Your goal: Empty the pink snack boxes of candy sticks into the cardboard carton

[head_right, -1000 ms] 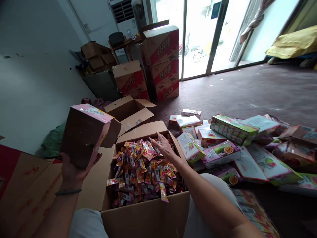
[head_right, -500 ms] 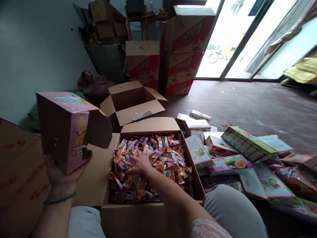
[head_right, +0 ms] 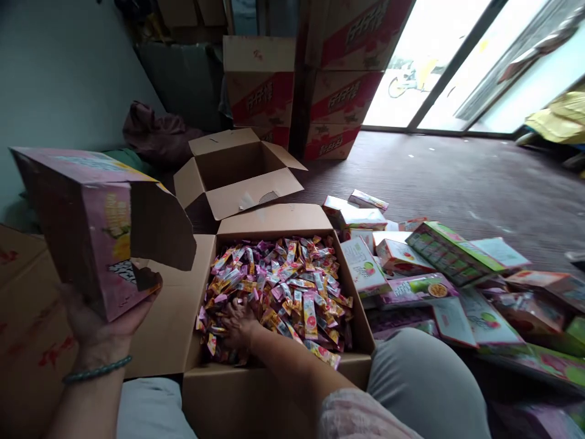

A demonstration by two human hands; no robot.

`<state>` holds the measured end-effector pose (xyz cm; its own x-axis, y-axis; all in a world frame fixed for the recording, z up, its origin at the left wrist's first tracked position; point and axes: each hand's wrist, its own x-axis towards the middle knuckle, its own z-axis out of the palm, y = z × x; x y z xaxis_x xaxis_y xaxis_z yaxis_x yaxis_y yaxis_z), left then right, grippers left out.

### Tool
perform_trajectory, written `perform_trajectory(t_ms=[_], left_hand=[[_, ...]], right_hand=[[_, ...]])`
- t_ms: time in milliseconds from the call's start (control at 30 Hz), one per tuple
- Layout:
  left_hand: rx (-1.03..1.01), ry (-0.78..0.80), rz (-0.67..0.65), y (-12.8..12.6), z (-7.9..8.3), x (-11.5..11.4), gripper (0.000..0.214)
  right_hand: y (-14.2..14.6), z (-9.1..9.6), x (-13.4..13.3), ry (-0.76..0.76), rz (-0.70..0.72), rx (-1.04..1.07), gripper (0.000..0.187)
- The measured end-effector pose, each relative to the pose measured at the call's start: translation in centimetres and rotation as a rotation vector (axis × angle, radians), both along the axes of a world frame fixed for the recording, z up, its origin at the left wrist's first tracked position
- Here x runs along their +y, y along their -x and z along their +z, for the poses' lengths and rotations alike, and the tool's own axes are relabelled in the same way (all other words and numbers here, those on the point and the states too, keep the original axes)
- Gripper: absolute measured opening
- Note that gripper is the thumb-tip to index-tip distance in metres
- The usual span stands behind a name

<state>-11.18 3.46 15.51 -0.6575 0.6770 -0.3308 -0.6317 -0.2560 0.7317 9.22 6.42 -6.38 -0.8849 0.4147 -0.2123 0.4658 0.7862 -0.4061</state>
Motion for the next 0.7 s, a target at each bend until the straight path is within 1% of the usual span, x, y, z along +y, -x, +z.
perform_trajectory(t_ms=[67,133,200,233,267,333,400,467,533,600,667,700], left_hand=[[0.018,-0.025,-0.034,-0.6,-0.1,0.0,0.055],[0.037,-0.057,-0.094,-1.3,-0.2,0.0,0.052],[0.051,-0.078,-0.153,-2.1,-0.5,-0.2,0.056],[0.054,-0.079,-0.175,-2.5,-0.6,-0.3,0.057],[0.053,-0.078,-0.191,-3.0,-0.7,-0.4,0.056],[0.051,-0.069,-0.213,-3.8,-1.1,-0.7,0.052],[0.049,-0.051,-0.229,-4.4,-1.4,-1.2,0.050],[0.045,-0.034,-0.243,-4.7,-1.8,-1.6,0.050],[0.036,-0.017,-0.240,-4.9,-2.1,-1.5,0.050],[0.009,0.022,-0.222,-5.3,-2.3,-0.9,0.047],[-0.047,0.094,-0.219,-5.9,-2.5,-0.1,0.049],[-0.067,0.129,-0.235,-6.4,-2.5,0.3,0.051]], right_hand=[[-1.3,2.3,0.4,-0.041,0.022,0.052,0.080],[-3.8,4.5,0.6,-0.102,-0.012,0.135,0.088],[-7.4,5.7,0.7,-0.147,-0.067,0.167,0.094],[-9.4,5.9,0.8,-0.156,-0.089,0.146,0.094],[-11.5,5.8,0.8,-0.157,-0.107,0.105,0.092],[-15.5,4.8,1.1,-0.150,-0.143,0.006,0.083],[-19.1,3.2,1.6,-0.143,-0.194,-0.060,0.074],[-21.8,1.6,2.2,-0.118,-0.222,-0.092,0.068],[-23.3,0.2,2.8,-0.086,-0.244,-0.122,0.061],[-23.8,-0.6,3.3,-0.057,-0.264,-0.160,0.055],[-23.5,-0.4,3.7,-0.043,-0.281,-0.184,0.054],[-23.2,0.2,3.7,-0.039,-0.286,-0.192,0.054]])
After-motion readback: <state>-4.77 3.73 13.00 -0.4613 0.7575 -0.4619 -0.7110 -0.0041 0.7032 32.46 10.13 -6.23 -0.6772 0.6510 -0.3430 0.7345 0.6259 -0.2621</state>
